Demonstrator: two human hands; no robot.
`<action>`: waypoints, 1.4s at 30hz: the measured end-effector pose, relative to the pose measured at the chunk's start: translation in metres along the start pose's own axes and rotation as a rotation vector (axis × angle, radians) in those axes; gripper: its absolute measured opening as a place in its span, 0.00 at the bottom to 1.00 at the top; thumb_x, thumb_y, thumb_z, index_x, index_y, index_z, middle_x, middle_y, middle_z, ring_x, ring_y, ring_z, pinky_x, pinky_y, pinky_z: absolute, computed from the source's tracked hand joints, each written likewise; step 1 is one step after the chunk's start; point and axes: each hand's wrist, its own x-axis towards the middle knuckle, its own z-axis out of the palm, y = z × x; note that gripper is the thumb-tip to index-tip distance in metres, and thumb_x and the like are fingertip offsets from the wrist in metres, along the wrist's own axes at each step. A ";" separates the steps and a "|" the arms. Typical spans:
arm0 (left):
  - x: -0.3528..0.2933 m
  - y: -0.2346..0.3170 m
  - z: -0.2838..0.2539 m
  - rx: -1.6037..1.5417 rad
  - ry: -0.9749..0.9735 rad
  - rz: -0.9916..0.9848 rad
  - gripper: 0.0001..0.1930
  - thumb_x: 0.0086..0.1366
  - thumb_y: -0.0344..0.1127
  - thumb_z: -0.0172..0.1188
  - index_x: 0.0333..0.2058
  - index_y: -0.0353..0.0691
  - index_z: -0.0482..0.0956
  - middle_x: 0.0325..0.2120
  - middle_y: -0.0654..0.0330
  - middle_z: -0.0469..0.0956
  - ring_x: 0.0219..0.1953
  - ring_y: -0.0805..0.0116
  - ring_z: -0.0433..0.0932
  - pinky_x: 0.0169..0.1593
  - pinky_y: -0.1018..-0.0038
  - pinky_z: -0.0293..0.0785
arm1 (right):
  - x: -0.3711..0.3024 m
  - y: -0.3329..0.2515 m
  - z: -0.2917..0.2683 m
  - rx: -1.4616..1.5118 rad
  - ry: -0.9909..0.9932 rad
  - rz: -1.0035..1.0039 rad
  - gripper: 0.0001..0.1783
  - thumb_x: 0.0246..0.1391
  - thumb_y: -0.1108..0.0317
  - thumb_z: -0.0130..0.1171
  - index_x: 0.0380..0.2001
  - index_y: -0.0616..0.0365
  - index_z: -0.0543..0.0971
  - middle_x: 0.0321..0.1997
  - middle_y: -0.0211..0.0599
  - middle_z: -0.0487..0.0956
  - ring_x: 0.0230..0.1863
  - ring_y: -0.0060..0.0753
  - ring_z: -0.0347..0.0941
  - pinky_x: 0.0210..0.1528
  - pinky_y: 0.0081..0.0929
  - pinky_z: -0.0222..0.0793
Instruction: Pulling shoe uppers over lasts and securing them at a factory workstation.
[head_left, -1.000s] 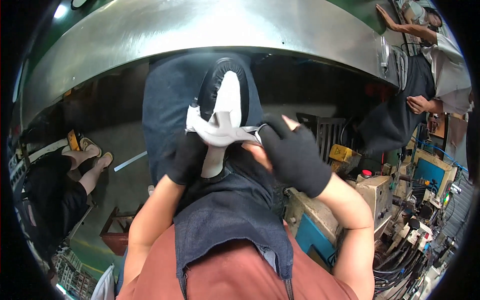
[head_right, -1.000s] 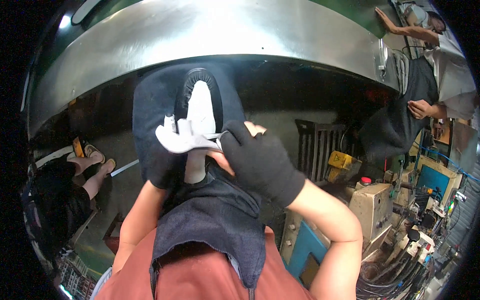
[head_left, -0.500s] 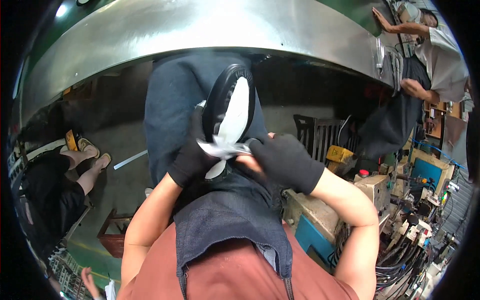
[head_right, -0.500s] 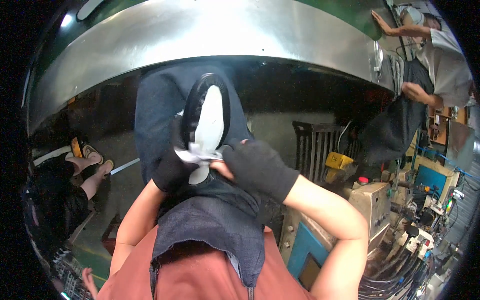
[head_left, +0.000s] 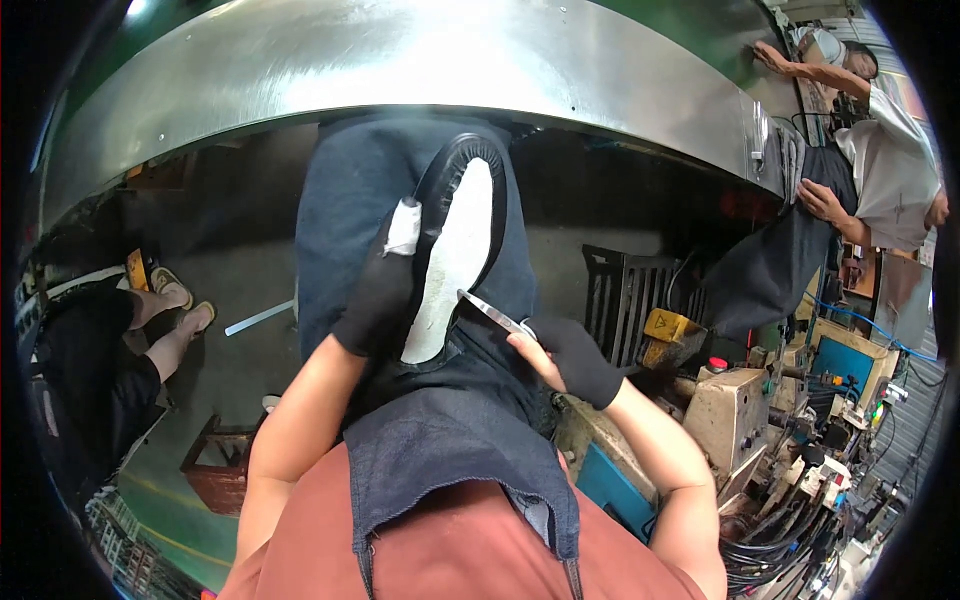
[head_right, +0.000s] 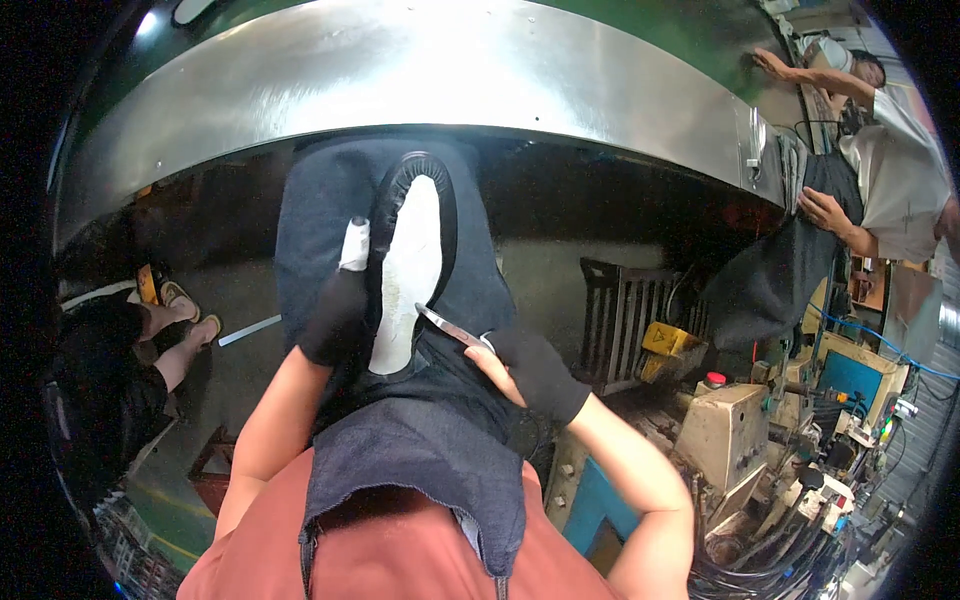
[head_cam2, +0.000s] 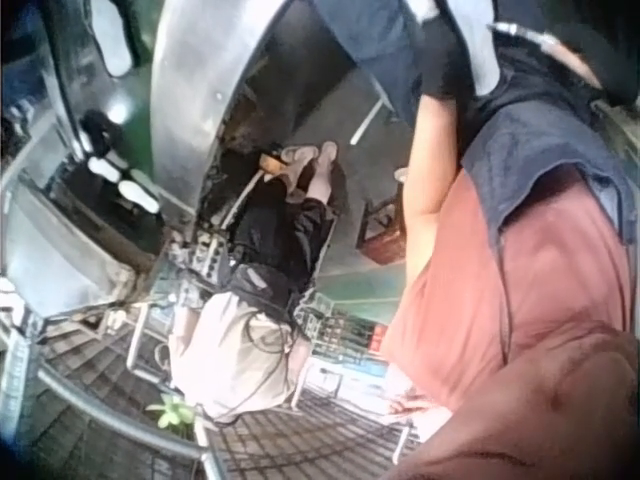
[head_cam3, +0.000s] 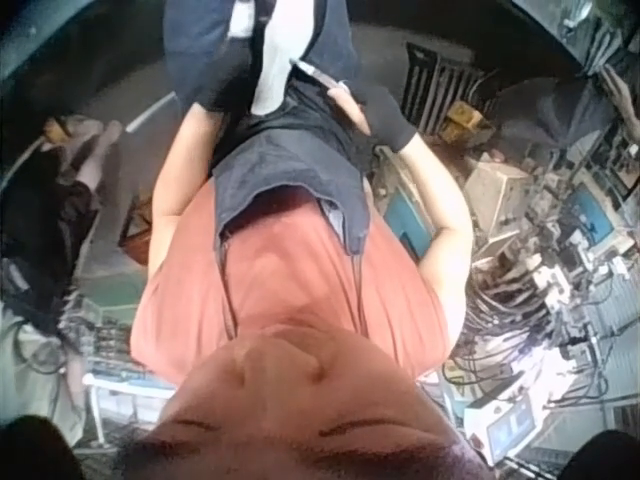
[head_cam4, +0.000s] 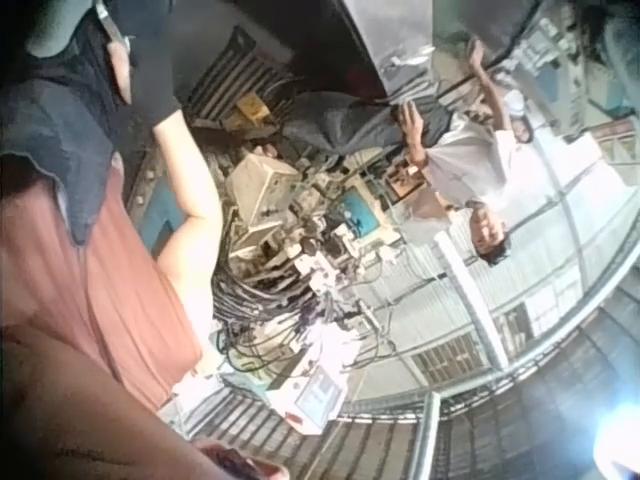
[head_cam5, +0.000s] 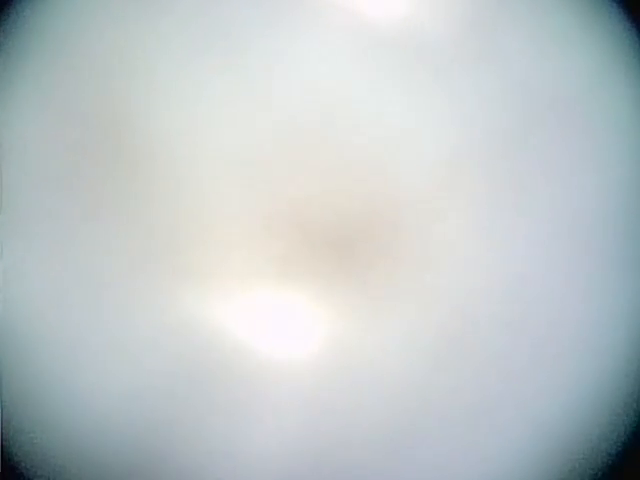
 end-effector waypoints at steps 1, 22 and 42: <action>0.003 -0.004 0.003 0.235 0.045 0.181 0.20 0.74 0.36 0.51 0.60 0.33 0.68 0.53 0.48 0.75 0.56 0.57 0.75 0.57 0.66 0.70 | -0.004 0.007 0.005 0.030 -0.028 -0.027 0.16 0.66 0.61 0.58 0.27 0.62 0.76 0.21 0.46 0.70 0.23 0.44 0.68 0.29 0.37 0.64; -0.011 0.006 -0.011 0.625 -0.176 0.409 0.67 0.42 0.42 0.83 0.71 0.31 0.43 0.69 0.43 0.55 0.72 0.53 0.55 0.72 0.63 0.54 | 0.029 -0.019 -0.001 0.104 0.171 -0.011 0.21 0.67 0.50 0.55 0.30 0.57 0.77 0.24 0.36 0.77 0.26 0.35 0.74 0.29 0.34 0.70; 0.123 0.197 0.031 0.835 -0.112 0.676 0.21 0.66 0.43 0.64 0.52 0.37 0.77 0.41 0.56 0.81 0.44 0.66 0.79 0.50 0.67 0.74 | 0.027 0.031 0.076 1.020 0.260 0.319 0.45 0.70 0.34 0.27 0.27 0.64 0.78 0.23 0.45 0.81 0.29 0.41 0.77 0.41 0.33 0.75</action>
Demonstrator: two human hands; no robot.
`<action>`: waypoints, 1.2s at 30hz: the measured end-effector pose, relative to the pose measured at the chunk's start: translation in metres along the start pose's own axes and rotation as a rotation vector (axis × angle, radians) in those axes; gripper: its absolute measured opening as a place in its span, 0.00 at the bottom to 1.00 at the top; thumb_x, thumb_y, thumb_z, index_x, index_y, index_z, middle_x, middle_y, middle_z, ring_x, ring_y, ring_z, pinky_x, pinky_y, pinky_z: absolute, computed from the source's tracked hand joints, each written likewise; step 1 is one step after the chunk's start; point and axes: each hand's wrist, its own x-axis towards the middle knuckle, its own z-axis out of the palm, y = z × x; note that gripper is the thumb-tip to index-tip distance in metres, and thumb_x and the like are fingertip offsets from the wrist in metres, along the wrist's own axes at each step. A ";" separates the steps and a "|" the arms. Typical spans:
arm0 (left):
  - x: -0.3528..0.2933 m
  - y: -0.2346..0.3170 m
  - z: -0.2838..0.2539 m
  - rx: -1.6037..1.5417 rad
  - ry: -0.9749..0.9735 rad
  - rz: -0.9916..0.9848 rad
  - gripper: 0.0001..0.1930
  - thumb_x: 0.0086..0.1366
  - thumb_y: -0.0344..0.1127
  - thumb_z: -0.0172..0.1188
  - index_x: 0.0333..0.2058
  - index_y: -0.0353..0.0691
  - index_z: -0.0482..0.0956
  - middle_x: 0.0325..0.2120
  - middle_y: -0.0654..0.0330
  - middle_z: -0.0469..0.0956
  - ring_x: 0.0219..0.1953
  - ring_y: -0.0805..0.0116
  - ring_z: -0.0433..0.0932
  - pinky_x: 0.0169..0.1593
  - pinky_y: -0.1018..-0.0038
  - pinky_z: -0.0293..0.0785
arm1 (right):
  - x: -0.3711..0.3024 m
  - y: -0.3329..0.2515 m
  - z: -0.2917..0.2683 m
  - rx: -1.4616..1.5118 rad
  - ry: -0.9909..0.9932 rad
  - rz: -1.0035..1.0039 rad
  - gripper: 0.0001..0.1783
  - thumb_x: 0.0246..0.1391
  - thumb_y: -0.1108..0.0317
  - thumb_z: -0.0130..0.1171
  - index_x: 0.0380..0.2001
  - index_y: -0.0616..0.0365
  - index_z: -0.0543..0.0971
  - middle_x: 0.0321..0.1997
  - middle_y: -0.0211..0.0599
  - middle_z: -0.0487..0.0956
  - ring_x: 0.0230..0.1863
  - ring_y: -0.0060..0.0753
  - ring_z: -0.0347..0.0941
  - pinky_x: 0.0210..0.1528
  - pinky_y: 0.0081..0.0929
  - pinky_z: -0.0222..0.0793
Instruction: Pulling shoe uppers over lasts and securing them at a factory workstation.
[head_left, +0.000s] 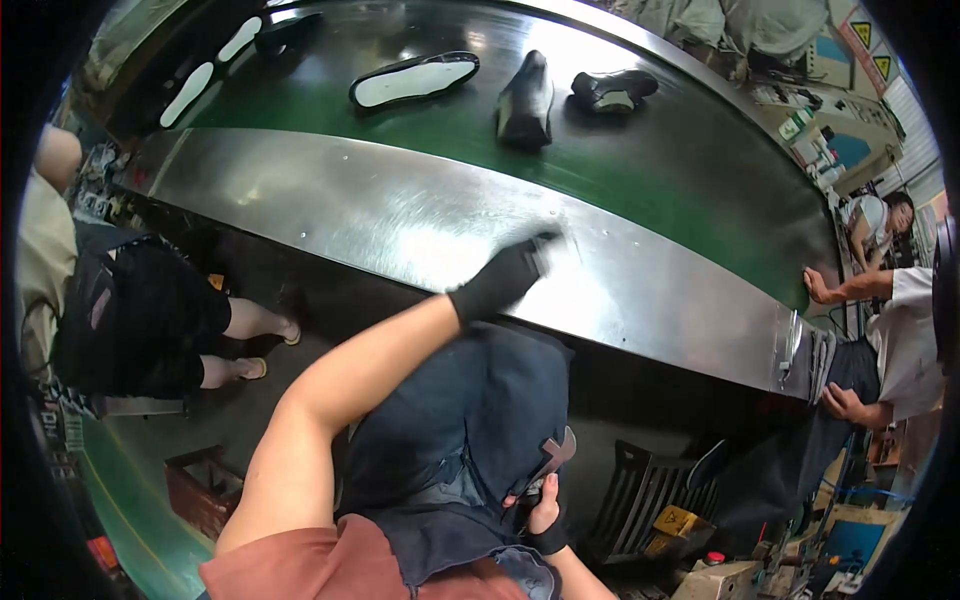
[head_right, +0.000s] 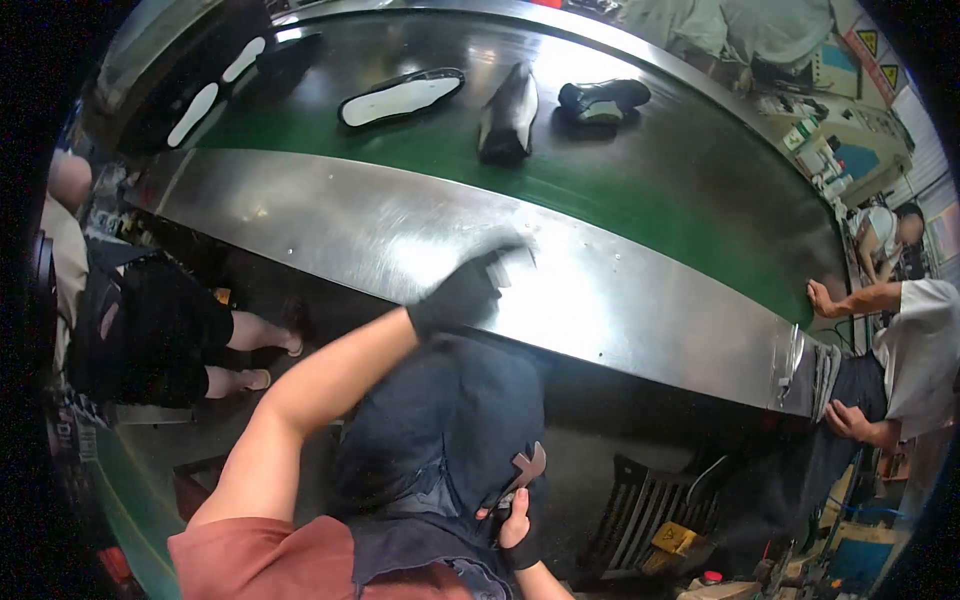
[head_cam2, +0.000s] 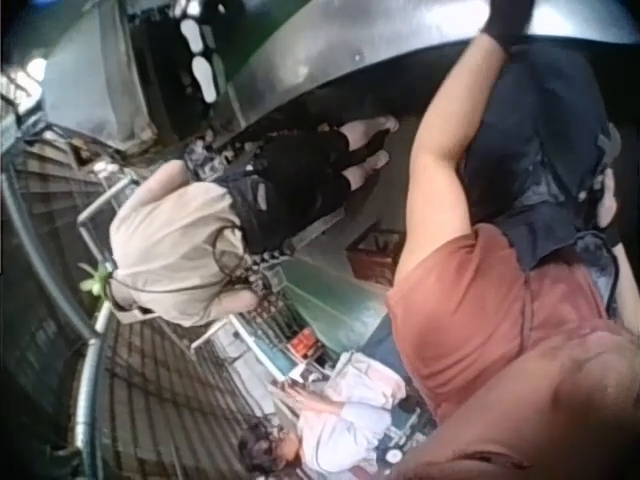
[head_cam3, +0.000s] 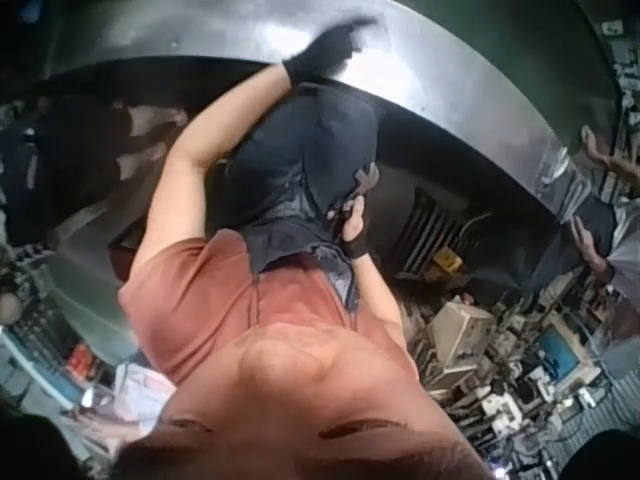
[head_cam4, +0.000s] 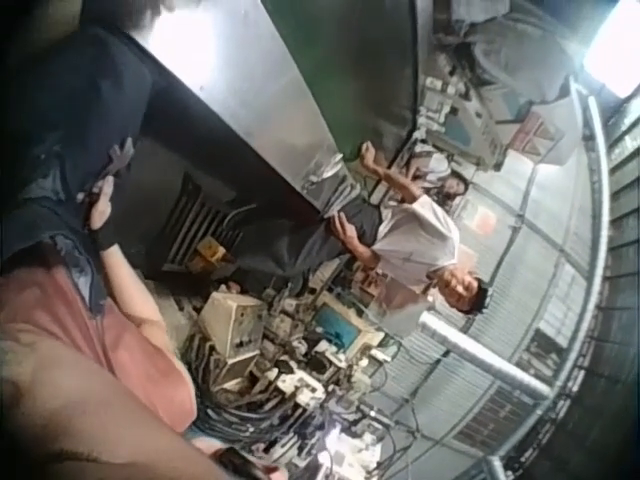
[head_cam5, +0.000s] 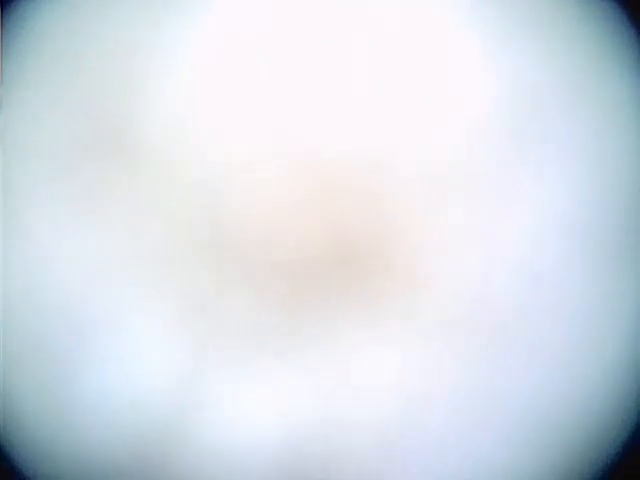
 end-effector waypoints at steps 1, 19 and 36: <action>-0.018 -0.005 0.016 0.069 -0.273 0.129 0.22 0.65 0.40 0.65 0.55 0.37 0.76 0.43 0.53 0.81 0.48 0.62 0.79 0.56 0.64 0.73 | -0.001 0.001 0.000 0.006 -0.032 -0.031 0.45 0.69 0.33 0.27 0.27 0.64 0.78 0.23 0.45 0.81 0.29 0.41 0.77 0.41 0.33 0.75; 0.140 -0.183 -0.324 1.047 0.860 -0.502 0.47 0.49 0.67 0.70 0.57 0.36 0.70 0.56 0.46 0.74 0.57 0.47 0.76 0.57 0.56 0.75 | 0.000 0.001 0.006 -0.010 0.047 0.135 0.45 0.68 0.32 0.27 0.30 0.62 0.80 0.24 0.42 0.81 0.29 0.37 0.78 0.40 0.31 0.74; 0.017 -0.099 -0.223 -0.603 0.422 -0.281 0.25 0.69 0.41 0.62 0.59 0.32 0.73 0.52 0.56 0.77 0.53 0.64 0.77 0.54 0.70 0.75 | -0.003 0.001 0.010 0.024 -0.047 -0.036 0.33 0.73 0.42 0.31 0.51 0.60 0.74 0.25 0.38 0.81 0.26 0.33 0.78 0.36 0.28 0.77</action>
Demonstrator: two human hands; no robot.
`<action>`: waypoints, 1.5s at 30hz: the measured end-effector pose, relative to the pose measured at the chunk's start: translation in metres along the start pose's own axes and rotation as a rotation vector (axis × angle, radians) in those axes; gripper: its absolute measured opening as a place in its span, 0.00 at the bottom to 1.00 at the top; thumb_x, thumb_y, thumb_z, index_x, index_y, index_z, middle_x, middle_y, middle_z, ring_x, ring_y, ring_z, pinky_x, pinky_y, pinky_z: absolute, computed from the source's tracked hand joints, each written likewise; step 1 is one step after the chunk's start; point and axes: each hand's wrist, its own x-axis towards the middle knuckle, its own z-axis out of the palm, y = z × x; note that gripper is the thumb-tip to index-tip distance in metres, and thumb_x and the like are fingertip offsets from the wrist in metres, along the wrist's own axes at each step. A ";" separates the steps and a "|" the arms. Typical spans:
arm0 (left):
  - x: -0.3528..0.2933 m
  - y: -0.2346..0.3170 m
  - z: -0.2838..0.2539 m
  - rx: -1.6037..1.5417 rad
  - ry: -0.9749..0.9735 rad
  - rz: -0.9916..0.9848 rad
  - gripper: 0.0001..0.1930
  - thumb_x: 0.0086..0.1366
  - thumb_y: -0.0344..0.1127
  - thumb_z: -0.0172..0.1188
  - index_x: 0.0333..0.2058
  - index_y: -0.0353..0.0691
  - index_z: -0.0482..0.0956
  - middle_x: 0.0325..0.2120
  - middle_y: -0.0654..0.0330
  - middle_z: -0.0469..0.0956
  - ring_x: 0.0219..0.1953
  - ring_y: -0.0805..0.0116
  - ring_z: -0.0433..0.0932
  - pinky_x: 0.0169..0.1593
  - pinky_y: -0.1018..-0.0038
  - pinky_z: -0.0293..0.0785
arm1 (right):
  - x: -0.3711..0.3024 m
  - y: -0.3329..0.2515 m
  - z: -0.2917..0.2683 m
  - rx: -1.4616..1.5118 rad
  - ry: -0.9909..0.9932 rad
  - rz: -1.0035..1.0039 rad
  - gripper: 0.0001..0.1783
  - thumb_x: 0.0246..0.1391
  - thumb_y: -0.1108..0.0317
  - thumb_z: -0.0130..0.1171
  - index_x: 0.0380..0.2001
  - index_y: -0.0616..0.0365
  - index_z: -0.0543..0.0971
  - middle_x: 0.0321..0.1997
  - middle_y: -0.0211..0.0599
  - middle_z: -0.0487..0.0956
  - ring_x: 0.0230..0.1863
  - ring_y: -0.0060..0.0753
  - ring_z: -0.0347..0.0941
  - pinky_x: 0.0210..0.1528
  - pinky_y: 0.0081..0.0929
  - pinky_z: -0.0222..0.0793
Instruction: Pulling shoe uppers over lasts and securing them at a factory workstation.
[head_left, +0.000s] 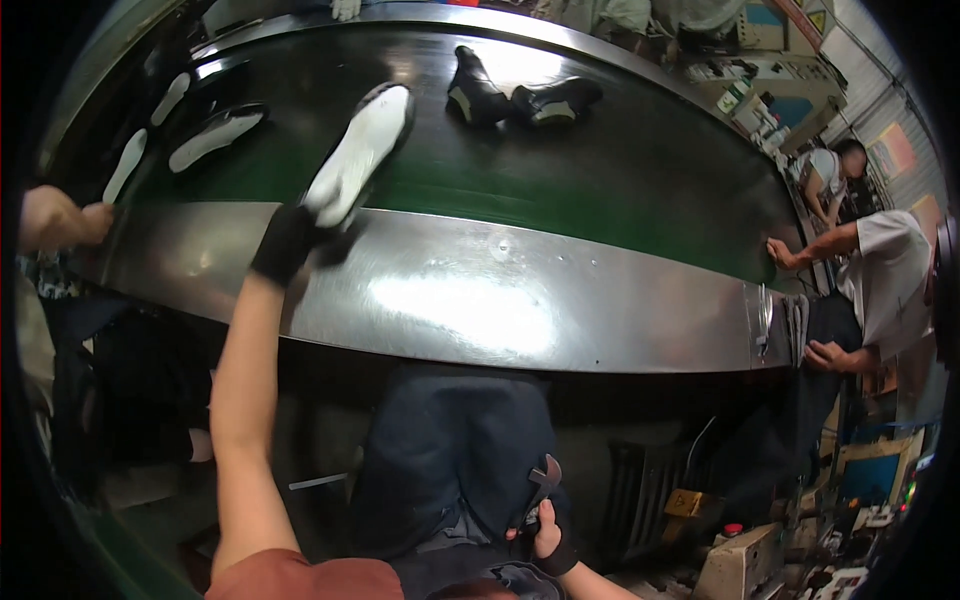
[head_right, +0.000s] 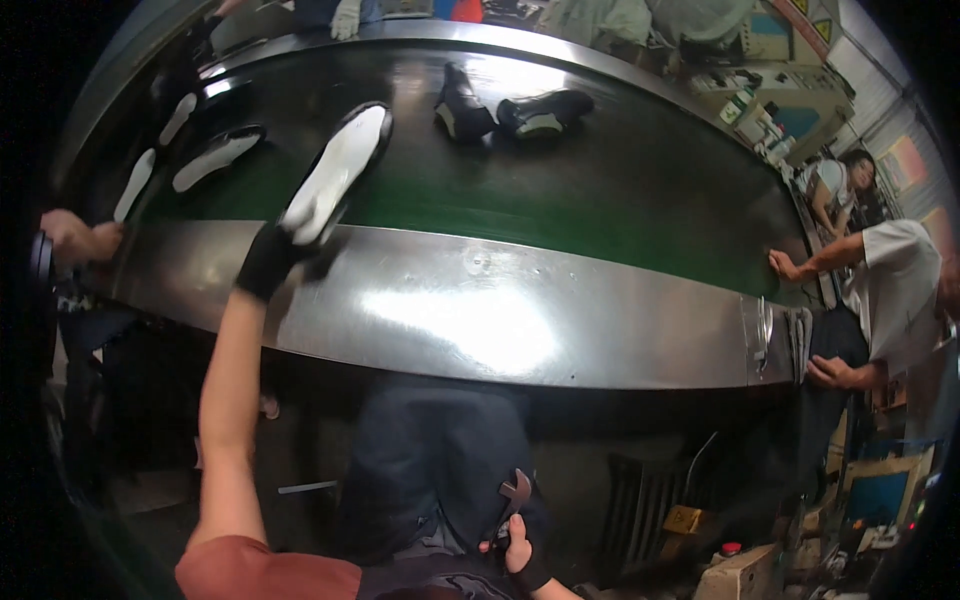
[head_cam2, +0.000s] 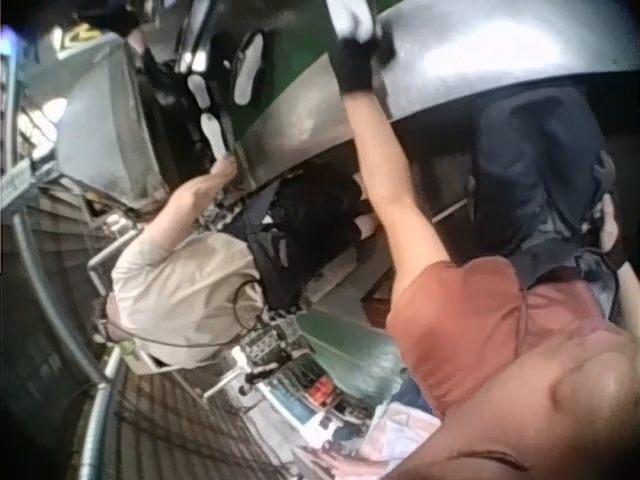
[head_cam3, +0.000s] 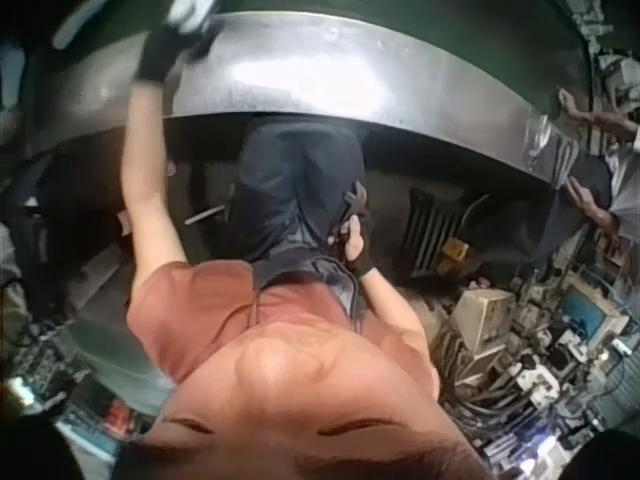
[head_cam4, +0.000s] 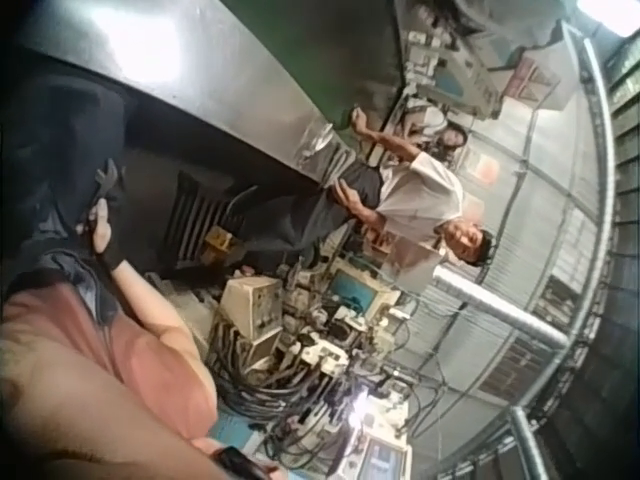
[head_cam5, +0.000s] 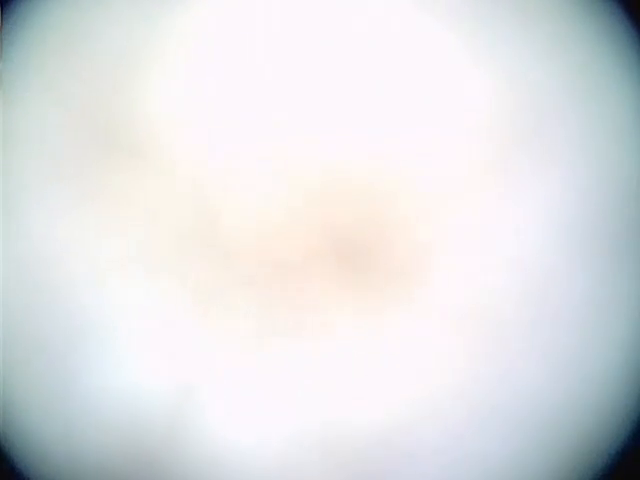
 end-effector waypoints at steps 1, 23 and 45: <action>-0.036 -0.013 -0.002 0.022 -0.014 0.129 0.28 0.69 0.38 0.60 0.64 0.33 0.69 0.56 0.56 0.75 0.56 0.66 0.75 0.59 0.69 0.73 | -0.001 -0.001 0.002 0.023 0.006 0.015 0.33 0.73 0.42 0.30 0.47 0.60 0.75 0.25 0.38 0.81 0.26 0.33 0.78 0.37 0.28 0.76; -0.200 -0.104 0.174 -0.065 -0.585 0.125 0.45 0.69 0.75 0.33 0.40 0.33 0.81 0.42 0.58 0.79 0.50 0.66 0.75 0.59 0.70 0.68 | -0.009 -0.113 0.054 -0.481 -0.202 -0.212 0.23 0.74 0.52 0.44 0.32 0.59 0.75 0.27 0.22 0.69 0.29 0.19 0.62 0.34 0.23 0.64; -0.235 -0.086 0.171 0.173 -0.420 0.356 0.41 0.71 0.70 0.36 0.35 0.33 0.82 0.40 0.55 0.79 0.50 0.58 0.76 0.60 0.62 0.66 | 0.002 -0.122 0.067 -0.424 -0.314 -0.205 0.23 0.74 0.53 0.44 0.33 0.60 0.76 0.25 0.23 0.70 0.31 0.17 0.63 0.36 0.24 0.65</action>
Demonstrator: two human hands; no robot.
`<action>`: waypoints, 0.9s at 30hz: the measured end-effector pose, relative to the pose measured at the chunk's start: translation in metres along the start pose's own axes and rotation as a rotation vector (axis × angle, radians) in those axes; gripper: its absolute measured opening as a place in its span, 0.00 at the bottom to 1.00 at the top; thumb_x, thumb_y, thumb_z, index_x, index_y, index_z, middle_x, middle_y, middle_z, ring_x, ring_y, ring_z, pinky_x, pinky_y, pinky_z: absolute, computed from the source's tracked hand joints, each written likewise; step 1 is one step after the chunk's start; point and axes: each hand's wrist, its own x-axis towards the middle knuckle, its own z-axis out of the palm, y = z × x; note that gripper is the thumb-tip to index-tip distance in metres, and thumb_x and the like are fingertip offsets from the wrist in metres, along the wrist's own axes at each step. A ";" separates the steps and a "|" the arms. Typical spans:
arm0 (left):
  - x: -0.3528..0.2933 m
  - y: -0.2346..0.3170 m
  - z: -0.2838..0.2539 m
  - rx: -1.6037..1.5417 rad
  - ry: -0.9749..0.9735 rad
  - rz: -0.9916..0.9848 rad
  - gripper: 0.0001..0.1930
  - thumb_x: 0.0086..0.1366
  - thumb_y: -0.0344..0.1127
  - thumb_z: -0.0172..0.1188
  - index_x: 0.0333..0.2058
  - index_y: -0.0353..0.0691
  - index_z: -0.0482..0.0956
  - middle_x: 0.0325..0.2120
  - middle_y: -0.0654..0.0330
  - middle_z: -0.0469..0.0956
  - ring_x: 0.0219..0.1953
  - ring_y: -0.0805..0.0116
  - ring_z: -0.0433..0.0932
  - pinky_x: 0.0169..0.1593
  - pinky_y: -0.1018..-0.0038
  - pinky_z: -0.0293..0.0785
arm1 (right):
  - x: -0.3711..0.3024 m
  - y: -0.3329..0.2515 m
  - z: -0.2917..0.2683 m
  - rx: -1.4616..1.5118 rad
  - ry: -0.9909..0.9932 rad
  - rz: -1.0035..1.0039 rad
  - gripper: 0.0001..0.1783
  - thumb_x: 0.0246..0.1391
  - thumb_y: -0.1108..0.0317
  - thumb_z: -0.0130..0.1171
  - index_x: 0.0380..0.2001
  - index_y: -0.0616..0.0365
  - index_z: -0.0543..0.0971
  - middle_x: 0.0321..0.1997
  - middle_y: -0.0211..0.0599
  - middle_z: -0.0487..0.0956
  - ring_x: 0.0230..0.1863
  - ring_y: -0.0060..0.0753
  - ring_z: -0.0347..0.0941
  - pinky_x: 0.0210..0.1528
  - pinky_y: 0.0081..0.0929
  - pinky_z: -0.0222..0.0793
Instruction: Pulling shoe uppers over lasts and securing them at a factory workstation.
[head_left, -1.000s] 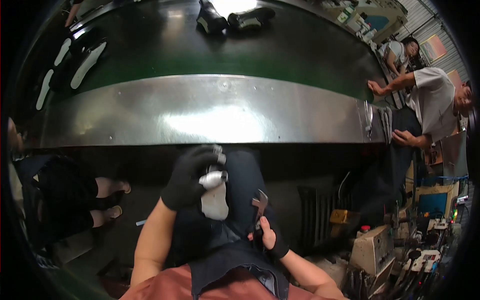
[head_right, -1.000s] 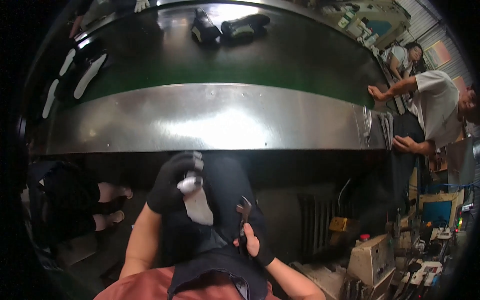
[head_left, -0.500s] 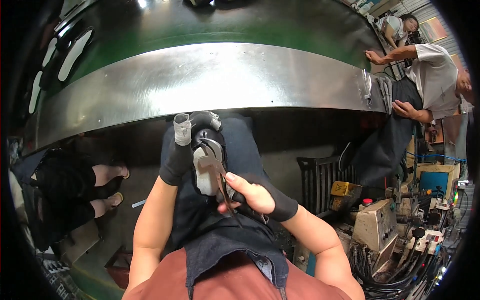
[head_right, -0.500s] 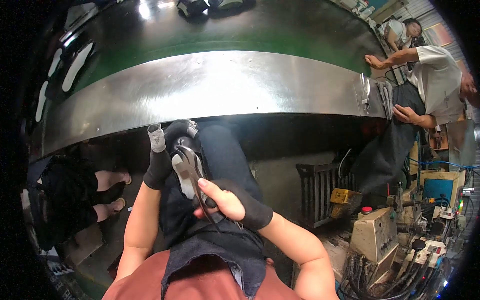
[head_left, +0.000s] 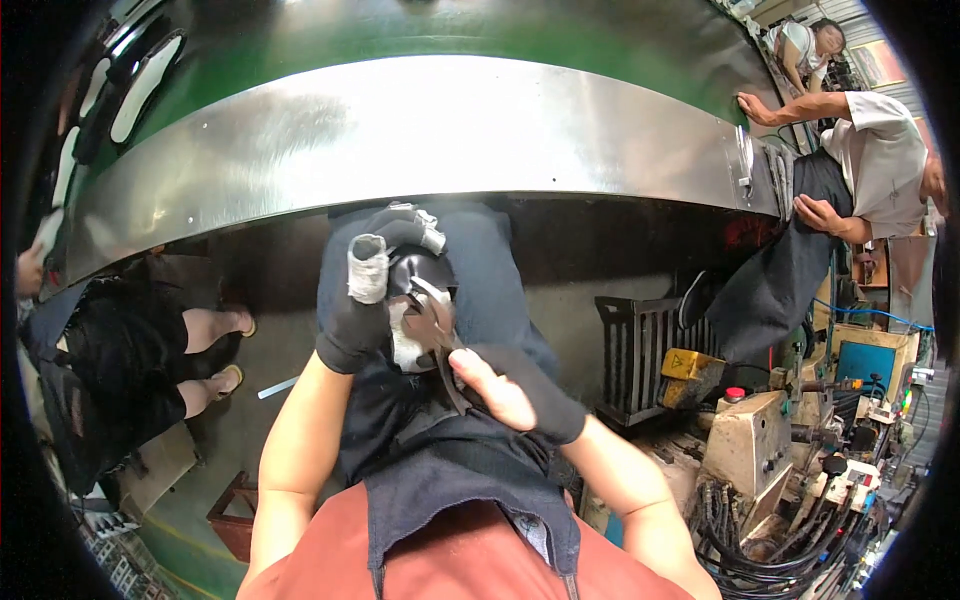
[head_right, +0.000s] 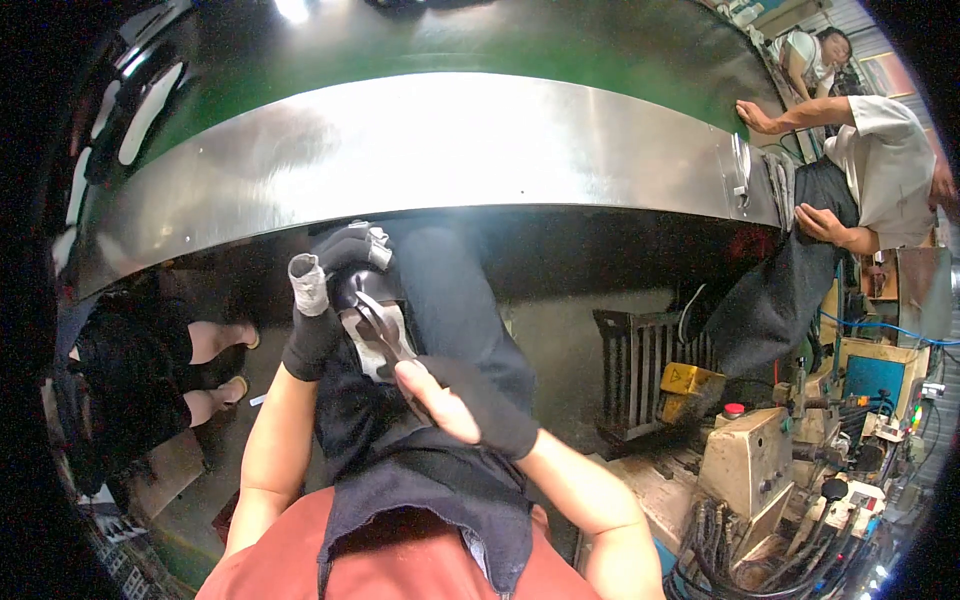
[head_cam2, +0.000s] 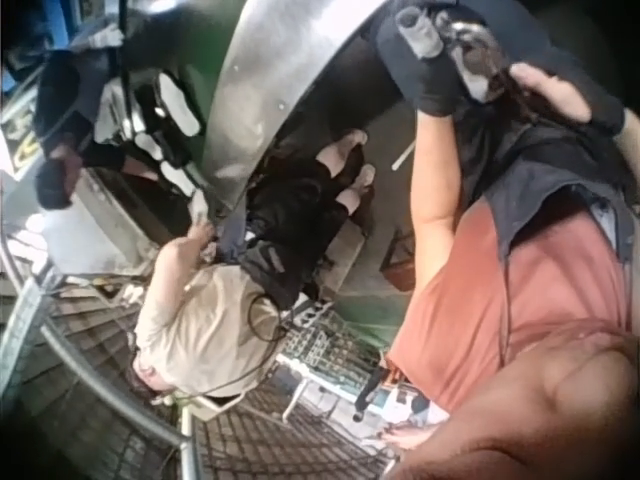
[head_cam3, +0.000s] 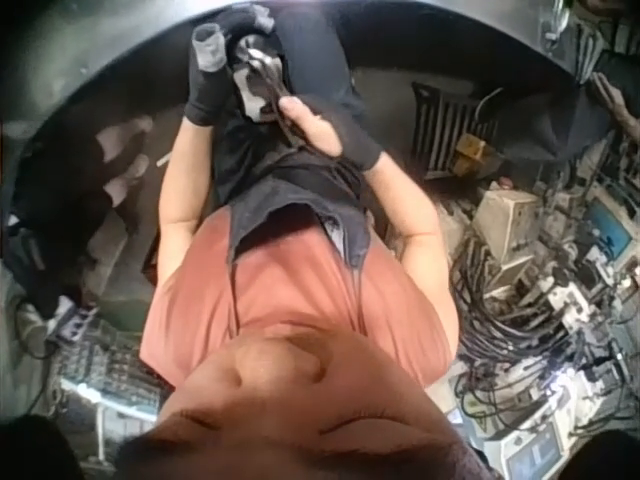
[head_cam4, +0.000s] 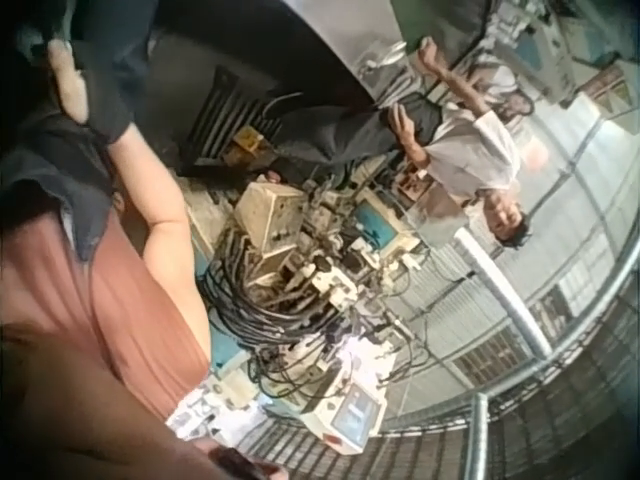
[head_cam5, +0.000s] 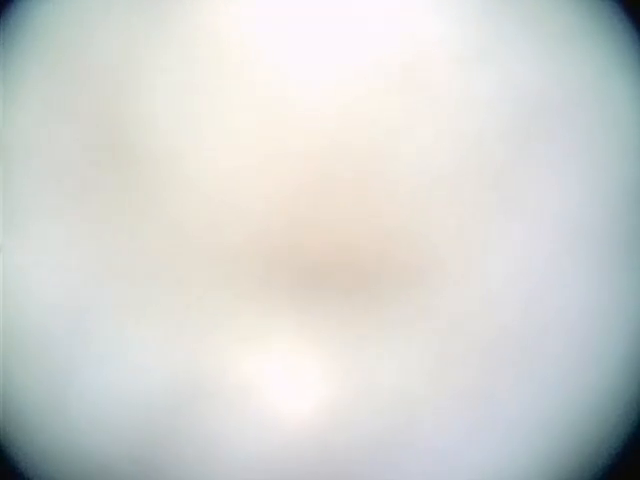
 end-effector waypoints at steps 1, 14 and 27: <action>-0.002 0.000 0.003 0.016 -0.026 -0.019 0.37 0.72 0.66 0.40 0.36 0.34 0.82 0.39 0.56 0.80 0.49 0.58 0.76 0.59 0.63 0.67 | -0.004 -0.010 -0.008 0.009 -0.049 0.063 0.23 0.74 0.52 0.44 0.33 0.60 0.76 0.25 0.23 0.70 0.31 0.17 0.64 0.35 0.24 0.65; -0.038 0.007 0.008 -0.269 -0.004 0.073 0.45 0.70 0.72 0.30 0.49 0.32 0.79 0.53 0.45 0.78 0.65 0.50 0.69 0.71 0.56 0.52 | 0.000 0.055 0.057 -0.270 0.102 -0.283 0.20 0.64 0.66 0.48 0.56 0.60 0.75 0.52 0.59 0.76 0.51 0.58 0.75 0.54 0.42 0.70; -0.137 -0.016 0.035 -0.408 0.094 -0.569 0.48 0.65 0.77 0.42 0.65 0.36 0.65 0.61 0.49 0.70 0.63 0.58 0.69 0.67 0.62 0.63 | -0.097 0.161 0.028 -0.169 -0.427 -0.099 0.32 0.44 0.52 0.65 0.52 0.58 0.79 0.54 0.50 0.75 0.57 0.55 0.72 0.60 0.45 0.69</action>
